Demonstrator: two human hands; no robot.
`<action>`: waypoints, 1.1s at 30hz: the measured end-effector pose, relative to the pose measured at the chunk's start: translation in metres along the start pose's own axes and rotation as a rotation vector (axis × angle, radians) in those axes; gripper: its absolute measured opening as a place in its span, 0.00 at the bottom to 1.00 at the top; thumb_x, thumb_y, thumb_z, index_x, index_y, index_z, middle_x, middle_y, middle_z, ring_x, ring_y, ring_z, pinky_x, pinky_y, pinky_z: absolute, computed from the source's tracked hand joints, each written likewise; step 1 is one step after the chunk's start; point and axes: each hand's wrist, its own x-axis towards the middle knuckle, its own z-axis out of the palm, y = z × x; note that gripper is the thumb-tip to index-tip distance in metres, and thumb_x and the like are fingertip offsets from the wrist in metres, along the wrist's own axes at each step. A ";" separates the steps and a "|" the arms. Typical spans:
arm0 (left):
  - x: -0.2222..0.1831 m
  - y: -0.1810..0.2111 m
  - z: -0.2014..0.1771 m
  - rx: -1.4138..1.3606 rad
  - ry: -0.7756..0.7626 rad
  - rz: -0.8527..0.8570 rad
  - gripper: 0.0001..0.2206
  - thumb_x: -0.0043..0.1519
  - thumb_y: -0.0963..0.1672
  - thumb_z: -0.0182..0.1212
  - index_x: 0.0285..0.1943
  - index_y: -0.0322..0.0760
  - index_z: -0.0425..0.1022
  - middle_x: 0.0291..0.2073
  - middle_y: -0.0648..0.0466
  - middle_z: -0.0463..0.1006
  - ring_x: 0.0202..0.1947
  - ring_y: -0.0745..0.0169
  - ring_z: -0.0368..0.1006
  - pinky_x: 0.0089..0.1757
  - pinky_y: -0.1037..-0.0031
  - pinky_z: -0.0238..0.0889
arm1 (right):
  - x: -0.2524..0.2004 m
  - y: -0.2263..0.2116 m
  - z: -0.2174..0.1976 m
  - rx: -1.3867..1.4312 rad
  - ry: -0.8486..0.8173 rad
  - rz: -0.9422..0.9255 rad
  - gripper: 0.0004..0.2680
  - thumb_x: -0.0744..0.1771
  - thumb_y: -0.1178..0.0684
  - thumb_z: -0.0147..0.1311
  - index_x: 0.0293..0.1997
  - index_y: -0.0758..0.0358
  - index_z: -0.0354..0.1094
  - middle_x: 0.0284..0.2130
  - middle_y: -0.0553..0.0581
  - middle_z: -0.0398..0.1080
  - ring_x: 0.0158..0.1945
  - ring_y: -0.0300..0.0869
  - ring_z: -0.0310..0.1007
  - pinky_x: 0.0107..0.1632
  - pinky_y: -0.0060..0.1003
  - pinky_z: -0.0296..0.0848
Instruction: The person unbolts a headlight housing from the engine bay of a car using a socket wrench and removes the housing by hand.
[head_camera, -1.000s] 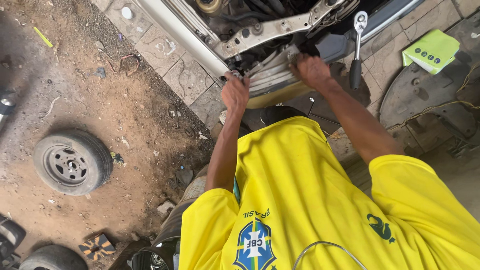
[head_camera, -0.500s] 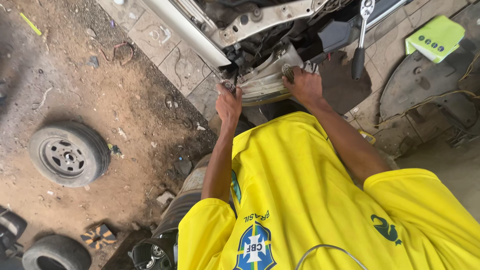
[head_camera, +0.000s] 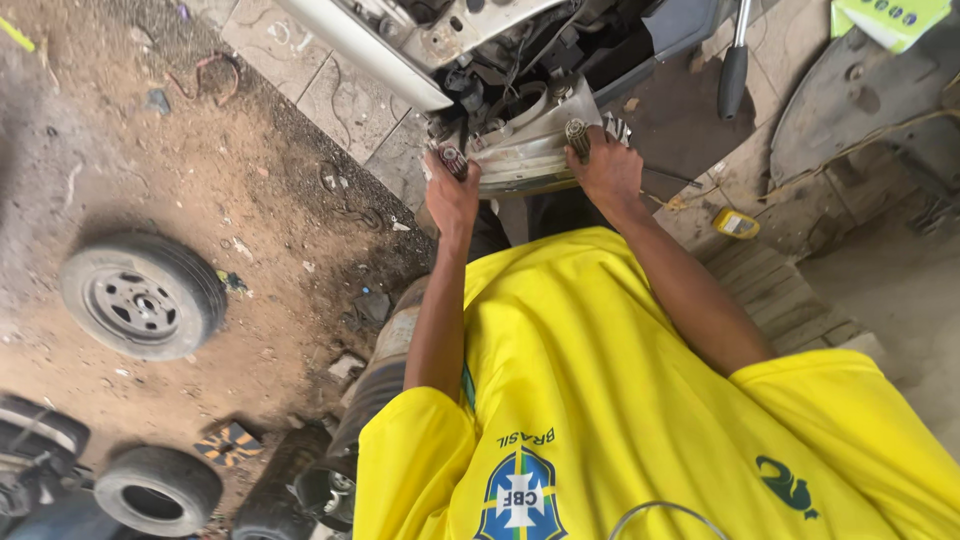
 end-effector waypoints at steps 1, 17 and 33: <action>-0.001 0.002 0.000 -0.024 0.006 0.002 0.31 0.59 0.50 0.64 0.66 0.30 0.57 0.31 0.37 0.81 0.30 0.35 0.80 0.34 0.53 0.72 | 0.000 0.000 0.000 0.018 0.007 0.005 0.13 0.66 0.45 0.63 0.44 0.64 0.68 0.35 0.63 0.76 0.33 0.60 0.78 0.36 0.54 0.77; -0.003 -0.010 0.008 -0.265 0.045 0.038 0.25 0.58 0.48 0.72 0.57 0.28 0.68 0.36 0.44 0.83 0.33 0.57 0.82 0.36 0.68 0.75 | -0.027 0.015 0.119 -0.217 0.591 0.017 0.22 0.72 0.47 0.54 0.62 0.85 0.53 0.59 0.81 0.61 0.62 0.71 0.61 0.63 0.61 0.61; -0.005 0.001 0.002 -0.467 -0.030 0.043 0.23 0.59 0.42 0.75 0.57 0.28 0.65 0.41 0.50 0.83 0.30 0.72 0.74 0.30 0.84 0.65 | -0.024 0.013 0.109 0.060 0.605 0.005 0.15 0.73 0.54 0.52 0.56 0.81 0.53 0.46 0.74 0.64 0.48 0.65 0.63 0.52 0.59 0.63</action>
